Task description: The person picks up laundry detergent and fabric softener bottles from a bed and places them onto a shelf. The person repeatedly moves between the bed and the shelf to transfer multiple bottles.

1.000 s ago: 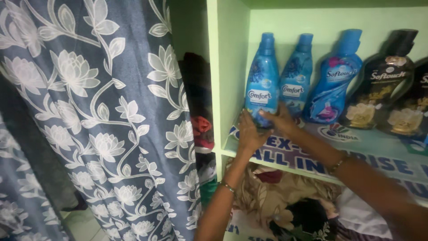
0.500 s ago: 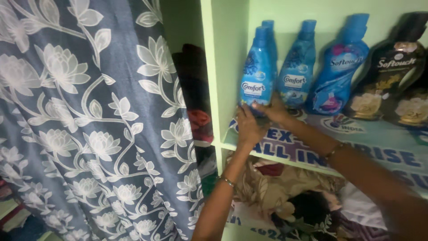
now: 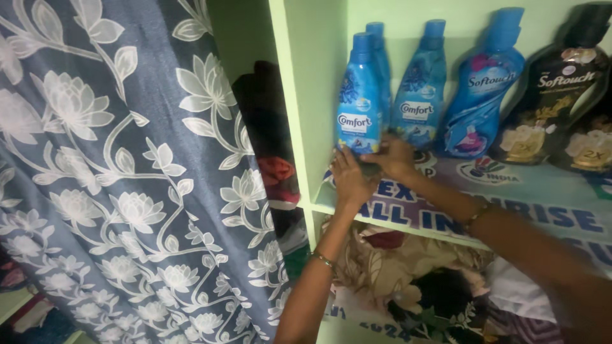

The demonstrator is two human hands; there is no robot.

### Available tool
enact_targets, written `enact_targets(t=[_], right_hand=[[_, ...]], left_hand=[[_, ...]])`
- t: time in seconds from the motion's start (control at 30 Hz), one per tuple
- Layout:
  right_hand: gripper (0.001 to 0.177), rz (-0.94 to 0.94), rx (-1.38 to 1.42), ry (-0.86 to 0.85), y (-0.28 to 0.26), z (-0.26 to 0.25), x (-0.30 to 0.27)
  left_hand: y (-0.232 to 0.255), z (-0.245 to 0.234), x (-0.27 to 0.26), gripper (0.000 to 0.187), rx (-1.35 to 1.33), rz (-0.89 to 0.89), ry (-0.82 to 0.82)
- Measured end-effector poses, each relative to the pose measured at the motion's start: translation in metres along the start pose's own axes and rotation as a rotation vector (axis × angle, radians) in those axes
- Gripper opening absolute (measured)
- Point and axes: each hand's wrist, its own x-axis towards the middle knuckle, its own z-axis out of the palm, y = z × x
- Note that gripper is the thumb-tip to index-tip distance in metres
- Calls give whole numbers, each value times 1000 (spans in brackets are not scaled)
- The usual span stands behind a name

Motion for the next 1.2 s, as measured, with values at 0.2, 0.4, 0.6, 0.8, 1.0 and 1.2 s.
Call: enact_targets(t=[0.2,0.4,0.6,0.8,1.0,1.2], right_hand=[[63,-27,-26,28,-14,-1,1],[65,272,17,-26,-37,-3,-8],[69,-13,-109,40,-11,1,0],[81,-206,-79,265,-14,-41,1],[35,-656,-453,691,-75,-137,49],[42,-851,-427,623,-89,-183,124]], left_hand=[[1,2,1,118,40,-39,-30],[2,-1,1,120,69,-59,-56],[-4,0,0,116,58,-45,-38],[-3,-4,0,110,22,-28,9],[3,-8,-3,106,-25,-66,47],[-8,-2,-3,107,-43,-98,-10]])
